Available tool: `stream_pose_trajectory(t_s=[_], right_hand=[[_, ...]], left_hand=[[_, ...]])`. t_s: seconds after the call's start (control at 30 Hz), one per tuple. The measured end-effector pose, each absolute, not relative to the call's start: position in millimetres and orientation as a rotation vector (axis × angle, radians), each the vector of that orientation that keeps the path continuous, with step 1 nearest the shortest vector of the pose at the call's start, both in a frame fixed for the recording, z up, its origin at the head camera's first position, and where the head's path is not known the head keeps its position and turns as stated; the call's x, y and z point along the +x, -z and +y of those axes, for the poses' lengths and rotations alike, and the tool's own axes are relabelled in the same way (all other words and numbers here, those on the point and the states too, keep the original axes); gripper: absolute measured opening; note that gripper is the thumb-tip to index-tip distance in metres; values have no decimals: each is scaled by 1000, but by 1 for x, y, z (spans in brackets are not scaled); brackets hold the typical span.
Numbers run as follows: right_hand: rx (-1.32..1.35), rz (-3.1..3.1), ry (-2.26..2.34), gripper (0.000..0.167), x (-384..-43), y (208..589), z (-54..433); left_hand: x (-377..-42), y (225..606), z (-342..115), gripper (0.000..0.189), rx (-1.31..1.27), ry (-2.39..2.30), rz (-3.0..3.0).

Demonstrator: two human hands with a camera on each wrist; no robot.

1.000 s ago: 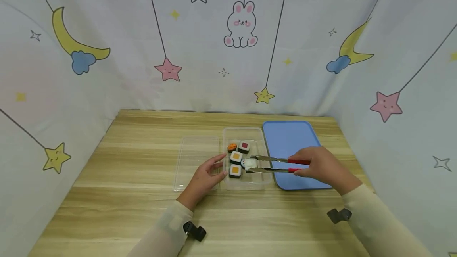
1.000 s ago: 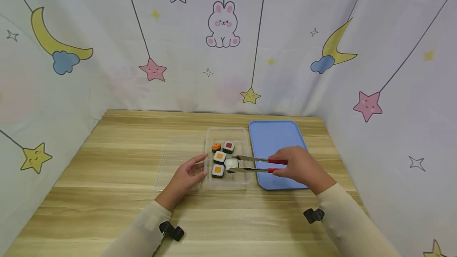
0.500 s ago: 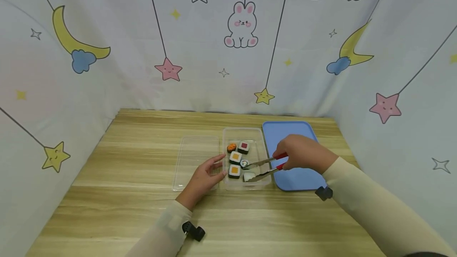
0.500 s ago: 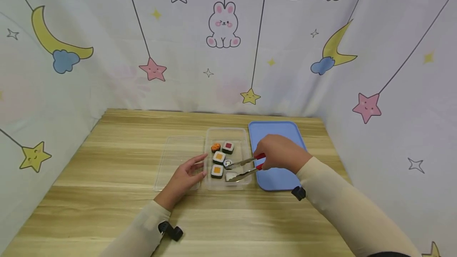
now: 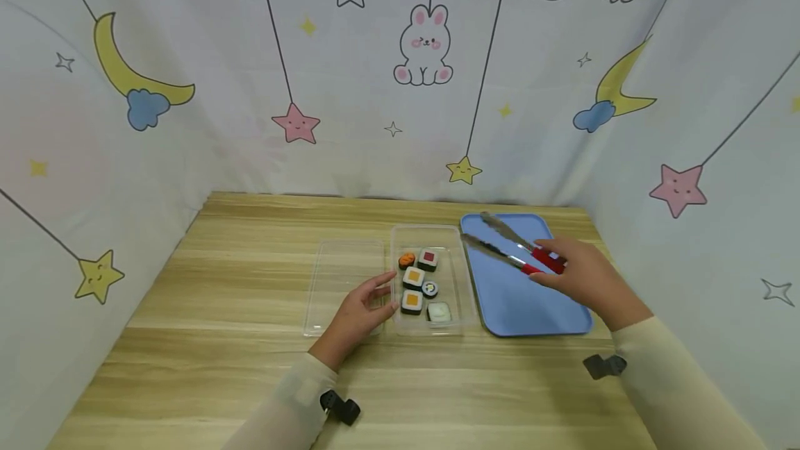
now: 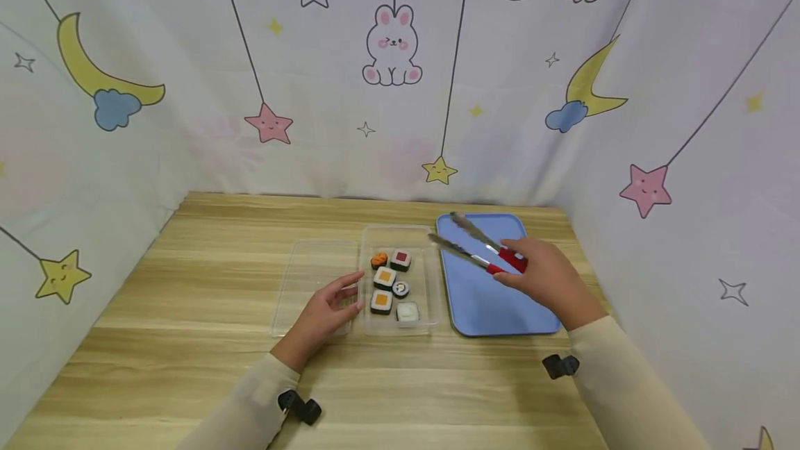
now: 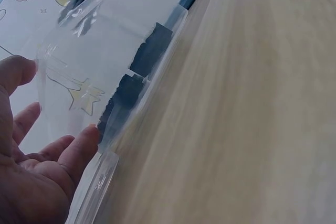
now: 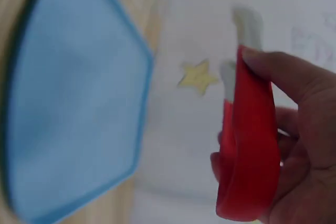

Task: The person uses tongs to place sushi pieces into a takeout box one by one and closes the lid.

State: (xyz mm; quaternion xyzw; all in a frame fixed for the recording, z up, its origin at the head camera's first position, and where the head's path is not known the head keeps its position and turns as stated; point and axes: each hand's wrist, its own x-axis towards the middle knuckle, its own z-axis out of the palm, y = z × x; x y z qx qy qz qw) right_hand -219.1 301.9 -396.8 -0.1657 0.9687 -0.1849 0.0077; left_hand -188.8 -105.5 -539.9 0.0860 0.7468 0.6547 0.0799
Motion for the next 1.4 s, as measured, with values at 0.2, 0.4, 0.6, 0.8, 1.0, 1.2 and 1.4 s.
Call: stream_pose_trajectory(t_s=[0.2,0.4,0.6,0.8,1.0,1.2,1.4], right_hand=[[-18,3100,625,86,-206,438,364],[203,3158,565,79,-198,479,408],[289,3154,552,78,-193,505,424],[300,3175,573,75,-193,512,422],[299,3137,529,77,-193,511,421],[288,3199,619,85,-191,495,397],[18,3306,991,70,-183,452,321]], left_hand=[[-188,537,-106,61,252,-1954,2238],[-188,536,-106,61,243,-1965,2238],[-187,536,-106,62,235,-1956,2236],[-187,538,-107,62,272,-1967,2227],[-188,537,-106,60,293,-1973,2232],[-188,537,-106,62,295,-1998,2235],[-188,531,-122,54,262,-2107,2388]])
